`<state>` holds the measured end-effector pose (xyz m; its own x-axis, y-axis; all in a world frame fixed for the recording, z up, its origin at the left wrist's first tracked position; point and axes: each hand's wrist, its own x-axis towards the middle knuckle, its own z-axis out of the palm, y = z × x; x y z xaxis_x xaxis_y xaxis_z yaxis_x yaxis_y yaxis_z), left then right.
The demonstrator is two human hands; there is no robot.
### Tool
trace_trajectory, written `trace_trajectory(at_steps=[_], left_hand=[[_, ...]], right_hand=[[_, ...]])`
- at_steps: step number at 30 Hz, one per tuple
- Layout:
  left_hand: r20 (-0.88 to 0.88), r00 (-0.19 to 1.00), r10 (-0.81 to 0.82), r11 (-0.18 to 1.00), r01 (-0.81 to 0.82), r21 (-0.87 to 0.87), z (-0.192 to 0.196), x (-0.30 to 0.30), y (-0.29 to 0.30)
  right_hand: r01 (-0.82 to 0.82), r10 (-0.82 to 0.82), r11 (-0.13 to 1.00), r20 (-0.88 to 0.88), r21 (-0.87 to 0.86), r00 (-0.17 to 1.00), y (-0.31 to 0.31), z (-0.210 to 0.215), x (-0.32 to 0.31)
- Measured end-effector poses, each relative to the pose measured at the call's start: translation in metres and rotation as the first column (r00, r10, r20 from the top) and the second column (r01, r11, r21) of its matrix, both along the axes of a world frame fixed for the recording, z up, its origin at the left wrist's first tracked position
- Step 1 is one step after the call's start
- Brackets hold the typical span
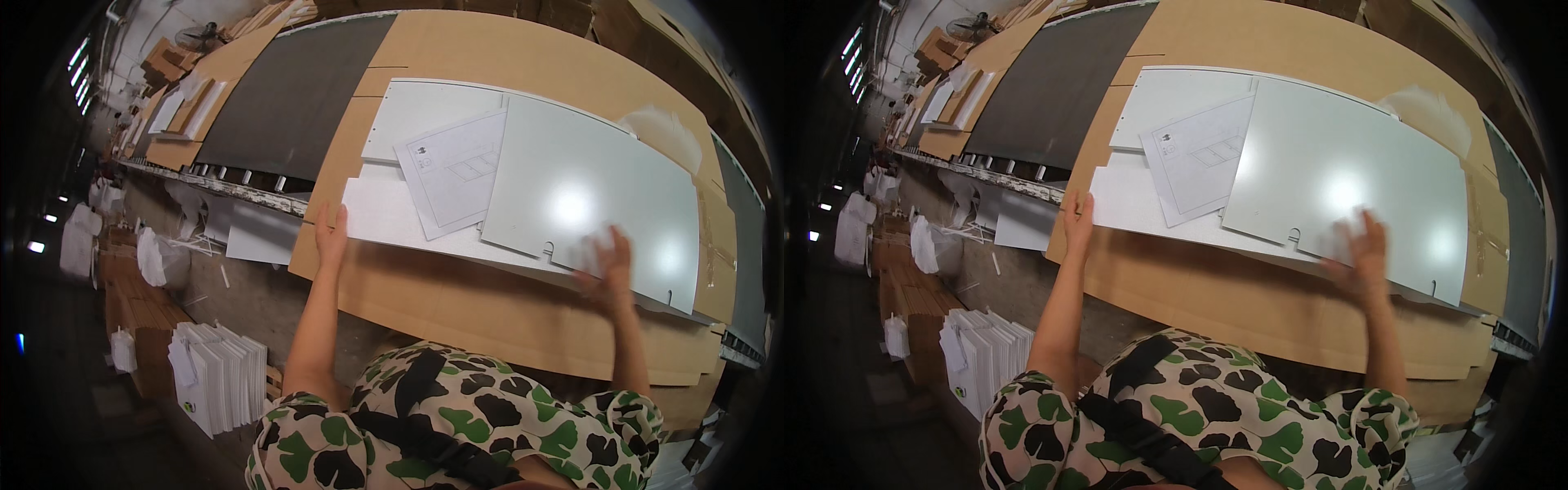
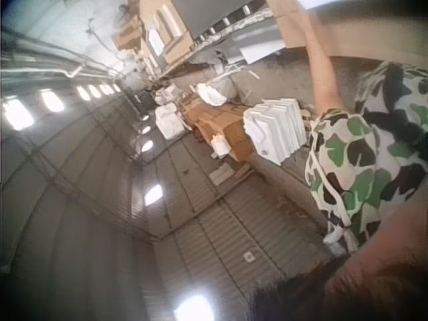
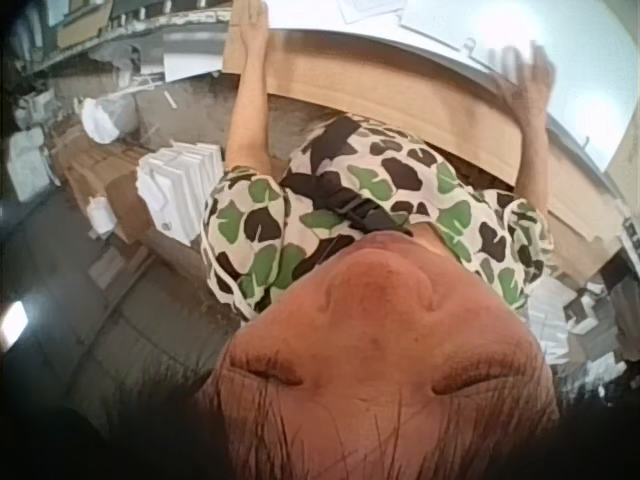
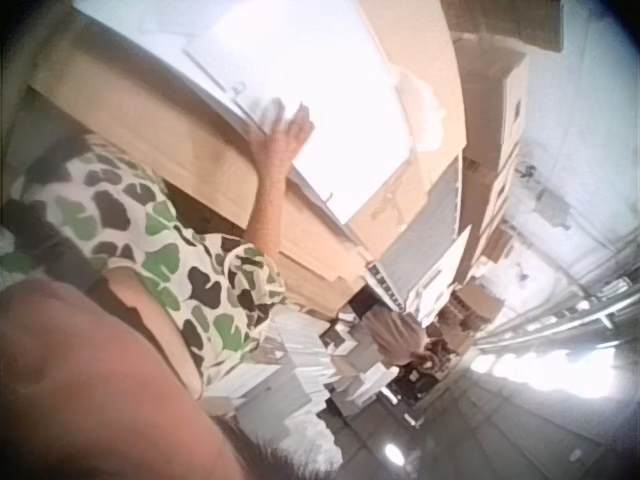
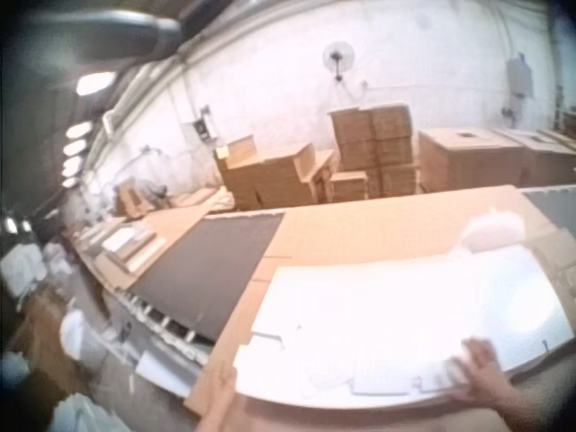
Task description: The person packs white furniture boards and instruction manuals into cardboard boxes at a warehouse workstation, handling the boards one at a time and placing them onto a flat box with protective foam.
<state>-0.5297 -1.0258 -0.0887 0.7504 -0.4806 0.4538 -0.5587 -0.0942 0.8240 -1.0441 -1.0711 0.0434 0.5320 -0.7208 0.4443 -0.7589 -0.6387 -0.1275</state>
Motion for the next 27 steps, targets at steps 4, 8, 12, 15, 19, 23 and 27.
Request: trace_trajectory(at_steps=[4,8,12,15,19,23,27], left_hand=[[-0.425,0.838,-0.344,0.915,0.4,0.049,0.026,-0.002,-0.031],[-0.403,0.843,-0.356,0.901,0.425,0.092,0.032,0.002,-0.05],[-0.476,0.778,-0.409,0.876,0.481,0.033,0.033,0.008,-0.053],[-0.525,0.716,-0.461,0.838,0.546,0.008,0.044,0.007,-0.055],[-0.551,0.659,-0.512,0.751,0.654,0.085,0.034,0.039,-0.064],[-0.418,0.712,-0.564,0.709,0.677,0.196,0.039,0.033,-0.097],[-0.343,0.772,-0.535,0.699,0.633,0.333,0.055,0.03,-0.113]], right_hand=[[-0.046,0.044,0.999,-0.06,-0.028,0.997,0.03,-0.022,0.052],[0.055,-0.054,0.99,0.007,-0.13,0.999,0.025,-0.034,0.05],[0.117,-0.116,0.982,0.013,-0.149,0.993,0.028,-0.034,0.056],[0.166,-0.165,0.977,0.024,-0.137,0.986,0.033,-0.03,0.06],[0.202,-0.195,0.967,0.061,-0.153,0.979,0.035,-0.032,0.063],[0.276,-0.273,0.955,0.047,-0.11,0.961,0.039,-0.029,0.047],[0.35,-0.352,0.931,-0.004,-0.106,0.936,0.039,-0.034,0.045]])
